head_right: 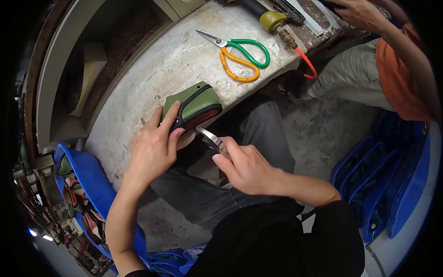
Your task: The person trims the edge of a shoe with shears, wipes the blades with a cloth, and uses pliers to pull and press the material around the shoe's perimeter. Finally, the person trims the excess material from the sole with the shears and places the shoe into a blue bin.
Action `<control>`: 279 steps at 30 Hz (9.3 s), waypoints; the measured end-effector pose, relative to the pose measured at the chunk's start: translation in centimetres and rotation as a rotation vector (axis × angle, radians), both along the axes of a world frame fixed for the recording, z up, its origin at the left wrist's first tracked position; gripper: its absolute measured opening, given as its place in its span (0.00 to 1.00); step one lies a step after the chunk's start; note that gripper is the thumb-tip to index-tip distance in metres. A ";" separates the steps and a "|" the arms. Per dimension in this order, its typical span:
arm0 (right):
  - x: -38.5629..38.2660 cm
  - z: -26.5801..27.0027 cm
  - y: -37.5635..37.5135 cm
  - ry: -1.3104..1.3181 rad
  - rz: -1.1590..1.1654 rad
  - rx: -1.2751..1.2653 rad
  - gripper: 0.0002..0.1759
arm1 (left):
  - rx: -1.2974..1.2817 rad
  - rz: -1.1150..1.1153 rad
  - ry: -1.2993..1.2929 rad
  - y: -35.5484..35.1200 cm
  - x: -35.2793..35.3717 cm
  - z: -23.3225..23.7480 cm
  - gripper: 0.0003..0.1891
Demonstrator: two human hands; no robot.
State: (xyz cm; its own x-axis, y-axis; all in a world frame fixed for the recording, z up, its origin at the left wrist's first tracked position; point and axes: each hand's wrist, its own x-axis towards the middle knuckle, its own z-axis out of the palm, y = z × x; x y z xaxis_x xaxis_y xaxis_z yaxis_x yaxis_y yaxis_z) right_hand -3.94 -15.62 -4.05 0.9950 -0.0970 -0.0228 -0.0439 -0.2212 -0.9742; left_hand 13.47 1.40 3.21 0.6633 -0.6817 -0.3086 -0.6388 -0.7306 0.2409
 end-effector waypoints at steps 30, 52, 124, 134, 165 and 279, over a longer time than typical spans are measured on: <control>4.4 4.8 1.6 0.151 0.252 -0.173 0.10 | -0.840 0.074 -0.194 4.7 -1.4 -5.9 0.32; 6.3 0.4 2.6 -0.192 0.173 -0.670 0.12 | -0.790 0.261 0.424 5.8 -0.4 -4.1 0.28; 10.0 0.7 3.9 -0.354 -0.101 -0.418 0.18 | -0.951 0.451 0.406 5.4 -0.4 -7.1 0.28; 9.6 -0.8 5.5 -0.588 -0.130 -0.543 0.13 | -0.957 0.455 0.382 5.0 -0.8 -7.5 0.28; 5.3 -1.6 6.1 -0.155 -0.087 -0.614 0.13 | -0.707 0.475 0.230 4.5 -3.2 -4.5 0.23; -1.2 -2.2 9.6 -0.117 -0.302 0.722 0.15 | -1.626 0.994 0.151 6.3 -9.3 -3.0 0.43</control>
State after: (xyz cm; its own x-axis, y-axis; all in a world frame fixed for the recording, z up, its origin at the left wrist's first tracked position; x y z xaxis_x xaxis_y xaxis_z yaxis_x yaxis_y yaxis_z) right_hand -5.17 -6.04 -6.24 0.9278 -0.3643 -0.0798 0.1105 0.4729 -0.8742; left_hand 4.12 7.71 0.22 0.9728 0.2238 0.0605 -0.1042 0.1889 0.9764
